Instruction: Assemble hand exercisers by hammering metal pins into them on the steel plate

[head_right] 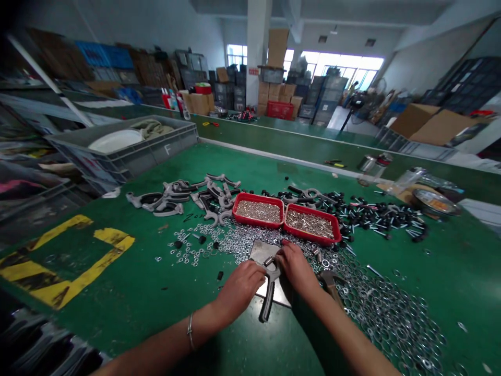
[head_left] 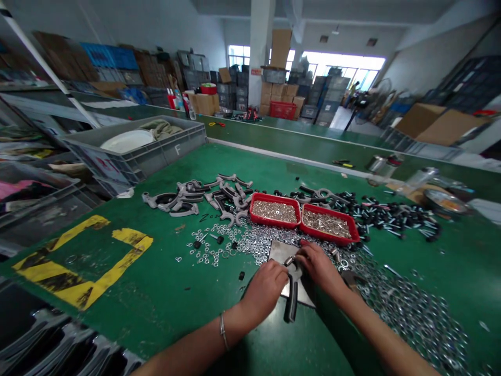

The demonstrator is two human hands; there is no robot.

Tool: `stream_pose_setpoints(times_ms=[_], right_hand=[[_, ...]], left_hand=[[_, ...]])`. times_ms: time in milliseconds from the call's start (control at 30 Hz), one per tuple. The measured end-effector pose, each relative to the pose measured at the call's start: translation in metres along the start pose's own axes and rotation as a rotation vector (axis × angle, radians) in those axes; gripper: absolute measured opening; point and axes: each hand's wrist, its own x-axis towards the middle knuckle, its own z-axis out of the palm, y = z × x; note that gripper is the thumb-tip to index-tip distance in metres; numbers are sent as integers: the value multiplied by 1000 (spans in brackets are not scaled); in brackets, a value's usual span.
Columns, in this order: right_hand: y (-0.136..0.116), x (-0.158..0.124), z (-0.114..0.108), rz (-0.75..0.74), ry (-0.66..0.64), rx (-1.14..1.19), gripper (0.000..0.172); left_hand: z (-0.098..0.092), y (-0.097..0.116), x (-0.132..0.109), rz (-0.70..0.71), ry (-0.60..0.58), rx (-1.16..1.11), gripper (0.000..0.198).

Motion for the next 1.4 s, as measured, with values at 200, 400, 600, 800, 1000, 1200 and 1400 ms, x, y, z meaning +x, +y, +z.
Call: stream_pose_setpoints(times_ms=[200, 400, 600, 800, 1000, 1200, 1400], right_hand=[[42, -128, -53, 204, -91, -383, 36], [51, -155, -64, 454, -155, -66, 30], [-11, -78, -78, 478, -254, 428, 36], [-14, -57, -53, 502, -402, 238, 30], [-16, -71, -56, 681, -211, 712, 38], [-39, -109, -47, 998, -53, 1062, 39], [-42, -128, -24, 1043, -9, 1260, 41]], left_hand=[[-23, -2, 5, -223, 92, -269, 14], [-33, 5, 19, -315, 115, -530, 14], [-38, -7, 16, -545, 74, -808, 12], [-41, -15, 15, -468, -2, -736, 13], [-24, -5, 35, -193, -71, -156, 14], [-10, -1, 39, -91, -114, 57, 13], [-5, 2, 34, 21, -69, 257, 17]])
